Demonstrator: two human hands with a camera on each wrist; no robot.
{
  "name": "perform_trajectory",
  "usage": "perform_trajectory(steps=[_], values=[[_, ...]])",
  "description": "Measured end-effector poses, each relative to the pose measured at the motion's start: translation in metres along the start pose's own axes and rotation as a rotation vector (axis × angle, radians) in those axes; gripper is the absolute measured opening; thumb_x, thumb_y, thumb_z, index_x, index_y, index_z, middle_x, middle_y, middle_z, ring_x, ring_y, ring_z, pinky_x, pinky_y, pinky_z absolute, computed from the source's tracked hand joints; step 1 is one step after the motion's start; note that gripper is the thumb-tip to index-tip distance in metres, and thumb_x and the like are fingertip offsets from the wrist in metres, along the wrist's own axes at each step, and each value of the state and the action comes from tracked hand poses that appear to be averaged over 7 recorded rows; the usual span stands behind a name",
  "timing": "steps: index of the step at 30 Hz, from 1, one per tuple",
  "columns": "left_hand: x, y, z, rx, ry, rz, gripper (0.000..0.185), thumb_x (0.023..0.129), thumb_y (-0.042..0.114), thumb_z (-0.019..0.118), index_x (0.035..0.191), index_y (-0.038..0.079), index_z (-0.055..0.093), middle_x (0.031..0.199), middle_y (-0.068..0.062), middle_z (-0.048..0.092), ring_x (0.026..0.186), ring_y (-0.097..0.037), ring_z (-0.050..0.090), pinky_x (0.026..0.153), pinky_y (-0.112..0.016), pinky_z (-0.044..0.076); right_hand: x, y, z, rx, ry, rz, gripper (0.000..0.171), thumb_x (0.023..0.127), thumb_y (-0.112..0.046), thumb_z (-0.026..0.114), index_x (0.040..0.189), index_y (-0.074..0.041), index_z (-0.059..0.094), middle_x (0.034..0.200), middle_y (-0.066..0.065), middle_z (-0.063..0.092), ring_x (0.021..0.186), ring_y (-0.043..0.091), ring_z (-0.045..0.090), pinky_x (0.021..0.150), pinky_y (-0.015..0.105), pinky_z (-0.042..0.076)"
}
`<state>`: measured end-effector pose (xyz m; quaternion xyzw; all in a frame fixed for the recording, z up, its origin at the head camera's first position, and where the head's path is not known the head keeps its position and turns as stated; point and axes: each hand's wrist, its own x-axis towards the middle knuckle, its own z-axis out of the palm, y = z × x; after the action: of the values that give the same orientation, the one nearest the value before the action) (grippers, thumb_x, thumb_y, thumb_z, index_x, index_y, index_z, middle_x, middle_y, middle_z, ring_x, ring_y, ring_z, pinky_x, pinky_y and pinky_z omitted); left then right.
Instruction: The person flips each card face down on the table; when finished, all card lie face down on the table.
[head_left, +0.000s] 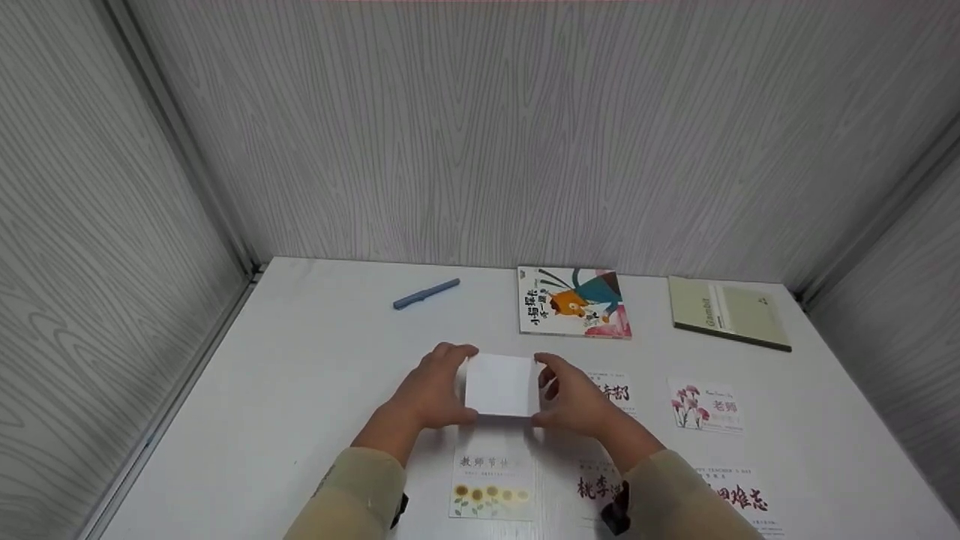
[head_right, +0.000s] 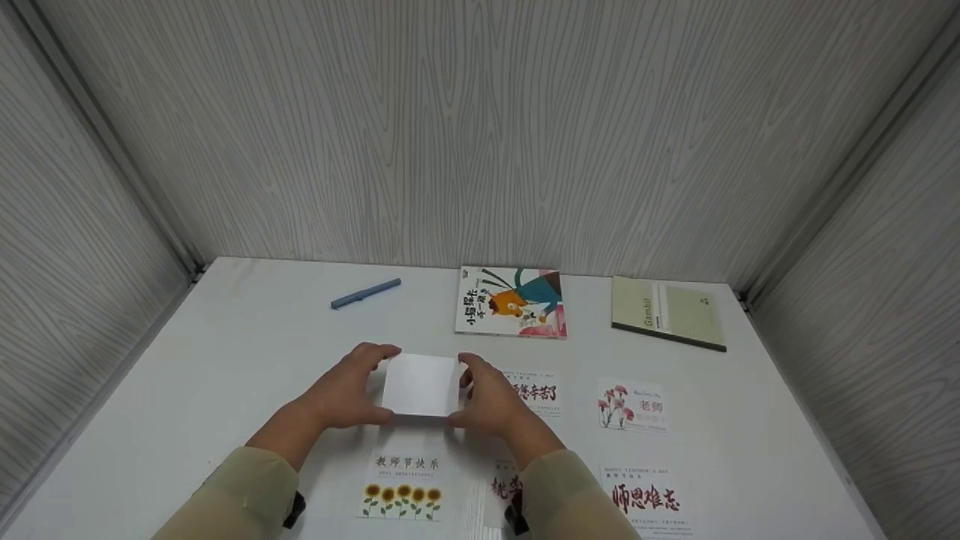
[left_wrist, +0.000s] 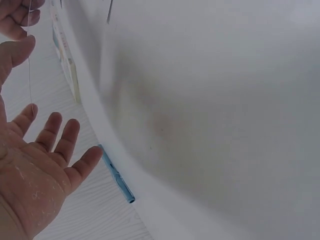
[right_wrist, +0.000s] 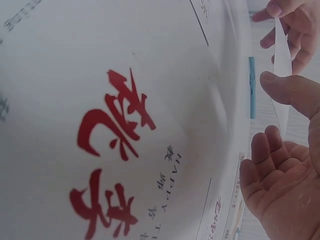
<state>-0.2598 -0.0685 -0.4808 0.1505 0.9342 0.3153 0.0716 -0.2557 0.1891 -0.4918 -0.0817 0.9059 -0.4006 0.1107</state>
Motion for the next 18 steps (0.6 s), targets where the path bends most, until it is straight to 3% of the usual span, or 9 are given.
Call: perform_trajectory(steps=[10, 18], values=[[0.004, -0.009, 0.005, 0.086, -0.009, -0.044, 0.097, 0.074, 0.034, 0.094, 0.159, 0.021, 0.05, 0.147, -0.013, 0.051, 0.135, -0.034, 0.05, 0.112, -0.059, 0.039, 0.005, 0.001, 0.003, -0.054, -0.006, 0.017, 0.097, 0.074, -0.011, 0.098, 0.156, -0.011, 0.047, 0.115, 0.003, 0.06, 0.101, 0.022, 0.058, 0.09, 0.04, 0.055], [0.009, -0.012, 0.012, 0.146, -0.049, -0.072, 0.096, 0.075, 0.035, 0.092, 0.159, 0.019, 0.049, 0.143, -0.015, 0.053, 0.131, -0.035, 0.049, 0.109, -0.059, 0.039, 0.014, 0.002, 0.008, -0.133, -0.042, 0.087, 0.102, 0.072, -0.016, 0.099, 0.158, -0.014, 0.045, 0.121, 0.007, 0.062, 0.106, 0.024, 0.059, 0.099, 0.045, 0.052]])
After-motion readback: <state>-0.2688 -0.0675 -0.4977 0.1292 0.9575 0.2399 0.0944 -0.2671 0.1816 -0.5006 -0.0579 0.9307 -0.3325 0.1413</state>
